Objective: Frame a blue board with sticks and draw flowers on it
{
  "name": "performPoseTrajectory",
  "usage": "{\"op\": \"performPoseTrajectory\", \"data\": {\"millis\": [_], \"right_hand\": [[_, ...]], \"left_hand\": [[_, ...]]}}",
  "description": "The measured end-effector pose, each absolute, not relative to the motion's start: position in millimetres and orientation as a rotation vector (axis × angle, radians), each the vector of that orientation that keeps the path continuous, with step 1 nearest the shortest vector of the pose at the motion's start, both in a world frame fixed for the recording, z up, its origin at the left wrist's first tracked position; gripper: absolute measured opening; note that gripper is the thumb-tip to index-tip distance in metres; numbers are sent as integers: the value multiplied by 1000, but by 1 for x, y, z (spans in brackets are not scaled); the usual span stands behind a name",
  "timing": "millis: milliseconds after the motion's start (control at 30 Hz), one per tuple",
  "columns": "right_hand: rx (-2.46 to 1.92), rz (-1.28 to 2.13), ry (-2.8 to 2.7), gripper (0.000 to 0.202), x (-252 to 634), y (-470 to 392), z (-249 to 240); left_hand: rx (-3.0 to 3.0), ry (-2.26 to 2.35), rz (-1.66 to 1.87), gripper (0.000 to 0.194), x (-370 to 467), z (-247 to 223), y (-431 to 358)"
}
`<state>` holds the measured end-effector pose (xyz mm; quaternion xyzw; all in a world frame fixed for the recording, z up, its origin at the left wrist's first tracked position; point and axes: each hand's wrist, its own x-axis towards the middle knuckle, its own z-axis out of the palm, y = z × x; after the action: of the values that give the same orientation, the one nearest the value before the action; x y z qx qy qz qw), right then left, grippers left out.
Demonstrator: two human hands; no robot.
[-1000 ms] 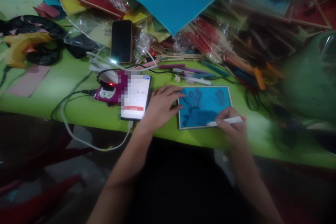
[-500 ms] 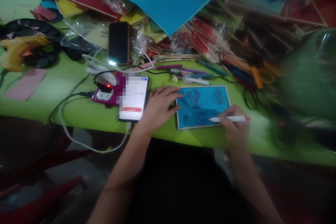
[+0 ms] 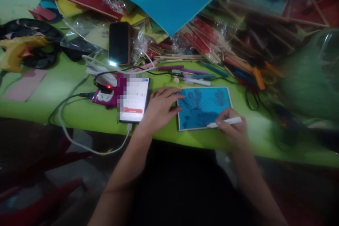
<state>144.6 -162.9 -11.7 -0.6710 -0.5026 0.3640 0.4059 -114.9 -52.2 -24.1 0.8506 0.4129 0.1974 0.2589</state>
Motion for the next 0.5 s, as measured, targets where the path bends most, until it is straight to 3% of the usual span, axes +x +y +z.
{"op": "performPoseTrajectory", "data": {"millis": [333, 500], "right_hand": [[-1454, 734, -979, 8, 144, -163, -15], [-1389, 629, -894, 13, 161, -155, -11]], "left_hand": [[2305, 1125, 563, 34, -116, -26, -52], [2307, 1209, 647, 32, -116, -26, -52]]}}
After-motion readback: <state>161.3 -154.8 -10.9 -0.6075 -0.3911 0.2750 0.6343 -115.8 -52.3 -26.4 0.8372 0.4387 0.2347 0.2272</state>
